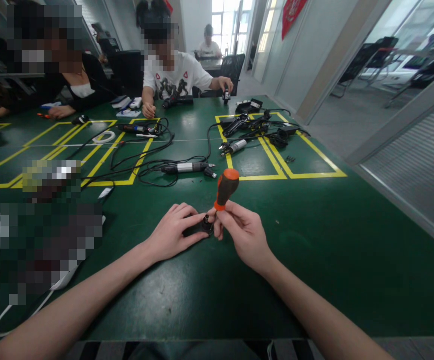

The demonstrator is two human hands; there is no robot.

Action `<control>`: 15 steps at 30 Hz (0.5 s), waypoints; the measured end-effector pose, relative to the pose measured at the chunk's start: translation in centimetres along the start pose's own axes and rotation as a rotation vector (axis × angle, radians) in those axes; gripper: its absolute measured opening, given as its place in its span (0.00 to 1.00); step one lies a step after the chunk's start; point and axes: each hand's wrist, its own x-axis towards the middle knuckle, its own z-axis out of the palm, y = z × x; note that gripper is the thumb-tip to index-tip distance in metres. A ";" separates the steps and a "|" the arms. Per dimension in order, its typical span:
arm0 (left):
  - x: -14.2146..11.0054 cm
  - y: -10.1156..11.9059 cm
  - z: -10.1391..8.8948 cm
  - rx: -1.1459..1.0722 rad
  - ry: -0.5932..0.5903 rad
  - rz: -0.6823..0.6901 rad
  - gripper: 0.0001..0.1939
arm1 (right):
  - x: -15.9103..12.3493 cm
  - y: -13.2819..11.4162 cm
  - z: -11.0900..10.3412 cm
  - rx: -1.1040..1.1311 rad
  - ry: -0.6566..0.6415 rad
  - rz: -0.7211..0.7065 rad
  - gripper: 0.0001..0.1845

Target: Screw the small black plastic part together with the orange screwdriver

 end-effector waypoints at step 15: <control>0.1 -0.1 0.0 0.022 -0.025 0.004 0.21 | -0.1 0.0 0.2 0.031 -0.004 0.004 0.17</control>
